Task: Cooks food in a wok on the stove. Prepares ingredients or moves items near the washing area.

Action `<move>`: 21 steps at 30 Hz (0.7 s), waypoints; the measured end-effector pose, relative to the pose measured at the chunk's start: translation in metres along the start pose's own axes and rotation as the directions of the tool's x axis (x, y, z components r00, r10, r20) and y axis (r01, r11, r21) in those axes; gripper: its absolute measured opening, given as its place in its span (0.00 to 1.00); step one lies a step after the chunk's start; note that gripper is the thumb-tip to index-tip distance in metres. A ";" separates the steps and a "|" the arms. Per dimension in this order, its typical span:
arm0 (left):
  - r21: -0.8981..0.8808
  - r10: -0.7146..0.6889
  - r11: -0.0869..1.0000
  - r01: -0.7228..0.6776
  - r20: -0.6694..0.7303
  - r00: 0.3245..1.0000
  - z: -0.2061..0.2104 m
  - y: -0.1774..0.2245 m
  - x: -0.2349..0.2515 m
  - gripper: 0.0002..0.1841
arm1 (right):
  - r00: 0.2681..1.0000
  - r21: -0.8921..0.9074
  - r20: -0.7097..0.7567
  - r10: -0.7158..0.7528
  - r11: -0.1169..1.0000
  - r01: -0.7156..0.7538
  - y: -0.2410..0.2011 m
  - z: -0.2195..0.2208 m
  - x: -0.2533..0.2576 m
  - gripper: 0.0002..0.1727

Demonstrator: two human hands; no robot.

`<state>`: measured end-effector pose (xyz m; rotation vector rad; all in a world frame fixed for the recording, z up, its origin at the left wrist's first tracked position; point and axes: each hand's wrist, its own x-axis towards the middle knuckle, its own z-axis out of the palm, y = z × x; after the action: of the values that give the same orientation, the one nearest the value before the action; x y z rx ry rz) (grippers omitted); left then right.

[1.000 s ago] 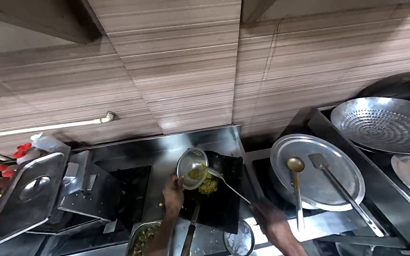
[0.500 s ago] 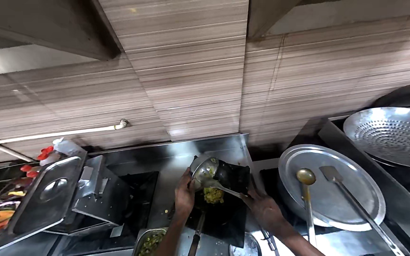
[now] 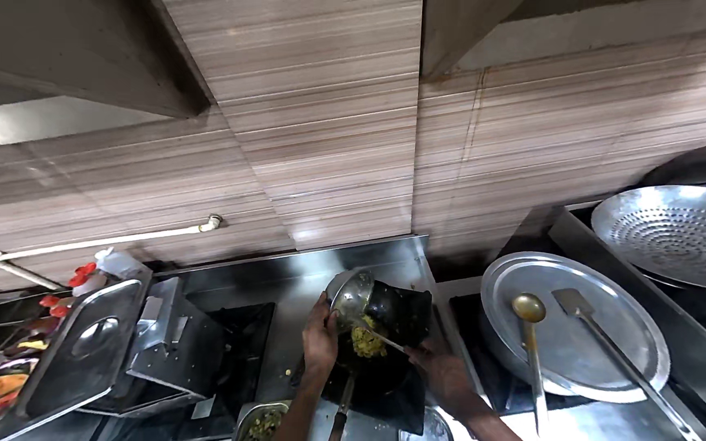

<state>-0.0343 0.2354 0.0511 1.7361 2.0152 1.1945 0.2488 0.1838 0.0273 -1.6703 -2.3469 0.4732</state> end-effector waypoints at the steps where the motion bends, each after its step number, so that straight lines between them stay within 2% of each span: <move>1: 0.007 0.006 1.000 -0.006 0.000 1.000 0.001 -0.004 -0.001 0.08 | 1.000 -0.015 -0.024 -0.012 1.000 0.012 -0.003 -0.004 -0.002 0.19; 5: 0.013 0.075 0.997 -0.075 0.006 0.997 0.002 -0.007 -0.002 0.09 | 0.981 -0.088 -0.196 0.009 0.996 -0.026 -0.008 -0.025 0.020 0.20; 7: -0.004 0.097 0.995 -0.097 -0.006 0.995 0.005 -0.002 -0.002 0.08 | 0.996 -0.121 -0.085 0.030 0.992 -0.040 -0.005 -0.032 0.033 0.22; 8: -0.009 0.105 0.994 -0.105 -0.019 0.994 0.006 0.001 -0.002 0.08 | 1.000 -0.123 -0.004 0.018 0.992 -0.018 -0.002 -0.032 0.034 0.23; 9: -0.013 0.104 0.995 -0.104 -0.030 0.994 0.007 0.003 -0.001 0.08 | 0.999 -0.124 0.018 -0.027 0.992 0.029 0.002 -0.027 0.030 0.23; 11: -0.012 0.091 0.996 -0.092 -0.050 0.995 0.006 0.004 0.002 0.08 | 0.994 -0.136 0.000 -0.108 0.985 0.107 0.013 -0.014 0.011 0.25; 13: -0.002 0.091 0.996 -0.092 -0.074 0.993 0.004 -0.003 0.003 0.08 | 0.990 -0.170 -0.051 -0.131 0.978 0.121 0.023 -0.009 -0.012 0.27; 16: 0.008 0.072 0.997 -0.072 -0.094 0.993 0.000 -0.011 0.003 0.08 | 0.989 -0.163 -0.128 -0.078 0.985 0.056 0.029 -0.012 -0.029 0.22; 19: 0.009 0.011 1.000 -0.010 -0.082 0.997 -0.001 -0.013 0.002 0.10 | 0.976 -0.030 -0.215 0.025 0.999 -0.033 0.023 -0.022 -0.026 0.17; 21: -0.037 -0.072 0.997 0.068 -0.100 0.992 -0.002 -0.014 -0.001 0.09 | 0.980 0.072 -0.171 0.105 0.993 -0.094 0.020 -0.031 -0.022 0.17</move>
<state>-0.0456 0.2337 0.0425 1.6054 2.0819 1.3109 0.2844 0.1728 0.0482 -1.7308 -2.1112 0.3977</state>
